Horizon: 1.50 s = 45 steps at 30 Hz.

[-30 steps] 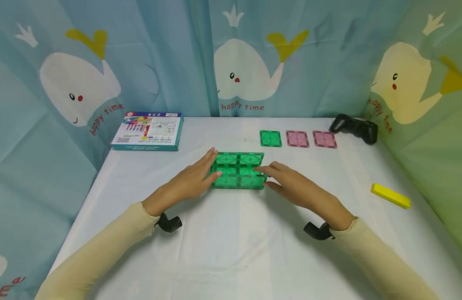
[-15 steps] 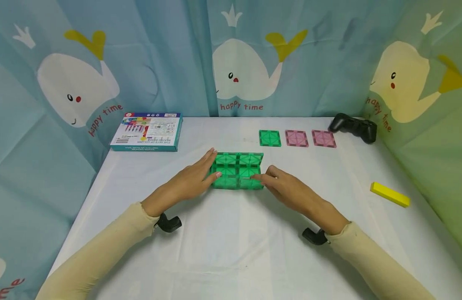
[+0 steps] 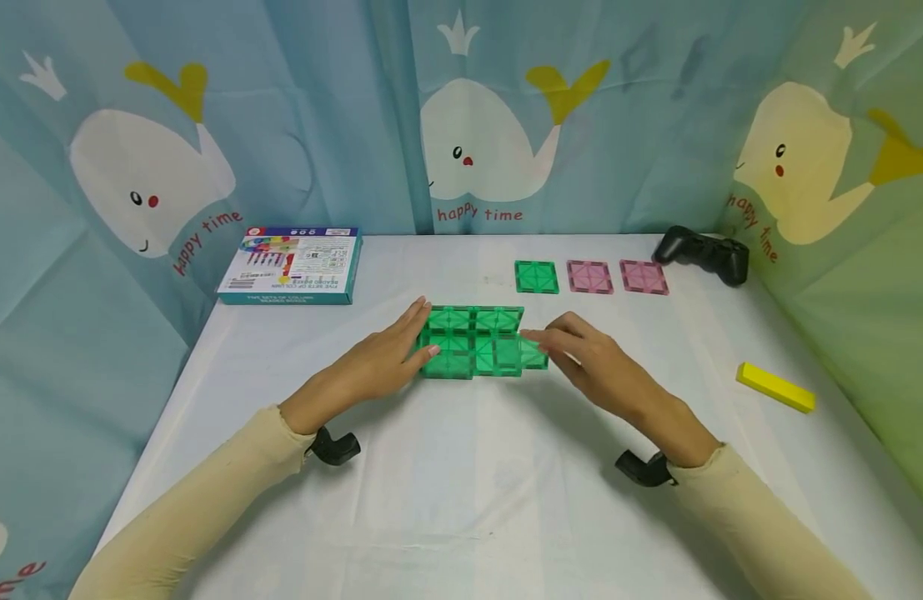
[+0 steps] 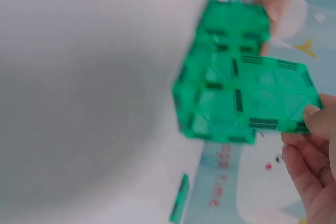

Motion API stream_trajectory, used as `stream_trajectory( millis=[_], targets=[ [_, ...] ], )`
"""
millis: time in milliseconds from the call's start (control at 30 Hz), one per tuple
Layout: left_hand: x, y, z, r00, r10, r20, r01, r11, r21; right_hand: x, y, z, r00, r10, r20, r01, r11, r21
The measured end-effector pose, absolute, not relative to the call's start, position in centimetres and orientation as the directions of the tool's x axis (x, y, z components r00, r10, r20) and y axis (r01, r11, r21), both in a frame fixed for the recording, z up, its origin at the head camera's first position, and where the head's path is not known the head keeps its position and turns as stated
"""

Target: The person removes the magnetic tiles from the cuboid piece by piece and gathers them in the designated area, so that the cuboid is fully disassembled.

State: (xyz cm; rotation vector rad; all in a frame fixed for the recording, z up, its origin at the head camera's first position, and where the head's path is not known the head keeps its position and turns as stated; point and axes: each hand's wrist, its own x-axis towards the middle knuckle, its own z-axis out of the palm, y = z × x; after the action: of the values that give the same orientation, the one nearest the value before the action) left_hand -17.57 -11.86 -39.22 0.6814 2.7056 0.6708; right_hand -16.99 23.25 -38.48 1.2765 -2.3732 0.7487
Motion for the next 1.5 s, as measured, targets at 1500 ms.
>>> stream_trajectory(
  millis=[1500],
  targets=[
    [-17.5,-11.8,-39.3,-0.854,0.499,-0.144,0.366,0.775,0.514,-28.2,25.3,-41.6,-0.921,-0.388,0.018,-0.336,0.772,-0.54]
  ],
)
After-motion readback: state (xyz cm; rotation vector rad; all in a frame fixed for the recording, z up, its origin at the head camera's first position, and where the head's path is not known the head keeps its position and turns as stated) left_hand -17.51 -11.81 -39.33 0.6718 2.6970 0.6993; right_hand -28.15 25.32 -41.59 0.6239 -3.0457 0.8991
